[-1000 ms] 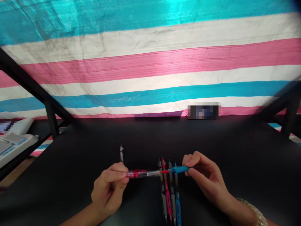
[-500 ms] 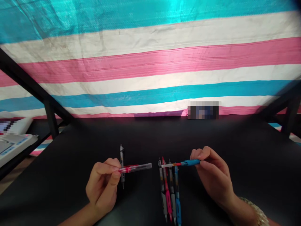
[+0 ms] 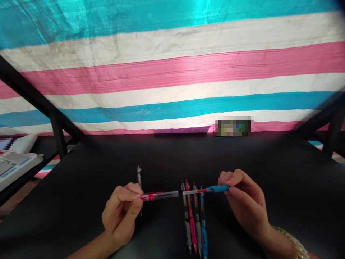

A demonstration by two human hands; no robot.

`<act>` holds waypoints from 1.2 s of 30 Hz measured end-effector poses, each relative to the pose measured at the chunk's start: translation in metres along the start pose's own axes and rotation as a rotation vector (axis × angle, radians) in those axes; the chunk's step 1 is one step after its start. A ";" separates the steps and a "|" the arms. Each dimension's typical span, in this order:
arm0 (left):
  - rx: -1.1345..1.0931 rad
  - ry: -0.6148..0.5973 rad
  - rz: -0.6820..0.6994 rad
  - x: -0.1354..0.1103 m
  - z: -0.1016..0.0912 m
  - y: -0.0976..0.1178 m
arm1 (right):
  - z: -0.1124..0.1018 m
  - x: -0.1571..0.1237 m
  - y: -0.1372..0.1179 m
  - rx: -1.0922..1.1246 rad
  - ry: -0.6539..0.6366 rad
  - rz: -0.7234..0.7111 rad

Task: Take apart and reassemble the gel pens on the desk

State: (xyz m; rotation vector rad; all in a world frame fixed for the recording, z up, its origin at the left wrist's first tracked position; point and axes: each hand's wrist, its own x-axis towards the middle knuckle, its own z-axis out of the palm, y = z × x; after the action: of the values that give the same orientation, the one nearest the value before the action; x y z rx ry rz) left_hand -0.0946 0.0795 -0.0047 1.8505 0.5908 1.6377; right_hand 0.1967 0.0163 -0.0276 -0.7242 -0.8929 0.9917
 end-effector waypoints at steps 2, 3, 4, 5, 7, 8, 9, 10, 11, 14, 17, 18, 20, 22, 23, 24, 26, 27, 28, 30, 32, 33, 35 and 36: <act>0.005 -0.019 -0.014 0.000 -0.001 0.001 | -0.001 -0.001 0.001 -0.004 -0.009 -0.007; 0.008 -0.027 -0.023 -0.001 -0.001 0.002 | -0.001 -0.002 0.002 -0.010 -0.019 -0.012; 0.011 -0.032 -0.034 -0.001 -0.001 0.002 | -0.002 -0.003 0.003 -0.021 -0.035 -0.021; 0.014 -0.037 -0.040 -0.002 0.000 0.003 | -0.002 -0.004 0.003 -0.036 -0.054 -0.032; 0.029 -0.058 -0.050 -0.003 0.001 0.005 | -0.001 -0.006 0.003 -0.081 -0.103 -0.058; 0.038 -0.080 -0.047 -0.003 0.003 0.006 | 0.001 -0.006 0.001 -0.117 -0.142 -0.077; 0.044 -0.108 -0.032 -0.004 0.004 0.007 | 0.002 -0.006 -0.001 -0.164 -0.198 -0.109; 0.047 -0.134 -0.017 -0.004 0.005 0.008 | 0.004 -0.006 -0.003 -0.224 -0.267 -0.158; 0.048 -0.152 -0.006 -0.003 0.006 0.009 | 0.006 -0.005 -0.006 -0.294 -0.346 -0.222; 0.062 -0.137 -0.002 -0.002 0.008 0.010 | 0.010 0.000 -0.012 -0.495 -0.518 -0.450; 0.106 -0.110 0.029 0.001 0.009 0.009 | 0.008 0.003 -0.012 -0.603 -0.512 -0.547; 0.121 -0.112 0.046 0.002 0.009 0.009 | 0.007 0.004 -0.011 -0.629 -0.491 -0.545; 0.143 -0.118 0.074 0.002 0.009 0.009 | 0.005 0.004 -0.008 -0.682 -0.446 -0.525; 0.155 -0.114 0.103 0.003 0.010 0.009 | 0.003 0.002 -0.005 -0.723 -0.422 -0.528; 0.158 -0.108 0.119 0.002 0.010 0.009 | 0.002 0.001 -0.003 -0.736 -0.423 -0.534; 0.159 -0.105 0.138 0.002 0.011 0.009 | 0.002 0.001 -0.002 -0.747 -0.434 -0.533; 0.158 -0.111 0.160 0.003 0.011 0.010 | 0.002 0.001 0.001 -0.771 -0.453 -0.521; 0.157 -0.116 0.160 0.003 0.011 0.010 | 0.003 0.002 0.002 -0.791 -0.458 -0.515; 0.156 -0.117 0.158 0.003 0.011 0.010 | 0.004 0.003 0.003 -0.801 -0.454 -0.520; 0.156 -0.106 0.150 0.004 0.011 0.011 | 0.007 0.006 0.002 -0.812 -0.454 -0.519; 0.158 -0.076 0.123 0.004 0.012 0.012 | 0.011 0.007 -0.001 -0.816 -0.456 -0.505; 0.156 -0.058 0.105 0.002 0.012 0.014 | 0.013 0.007 -0.002 -0.822 -0.451 -0.494; 0.156 0.003 0.038 -0.007 0.016 0.018 | 0.016 0.003 -0.005 -0.836 -0.422 -0.475; 0.160 0.027 -0.008 -0.013 0.018 0.021 | 0.017 0.000 -0.005 -0.842 -0.401 -0.471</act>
State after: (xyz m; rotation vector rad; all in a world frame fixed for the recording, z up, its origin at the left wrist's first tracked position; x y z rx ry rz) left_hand -0.0799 0.0533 -0.0010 1.9391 0.7598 1.6540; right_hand 0.1839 0.0167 -0.0158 -0.9567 -1.7838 0.3034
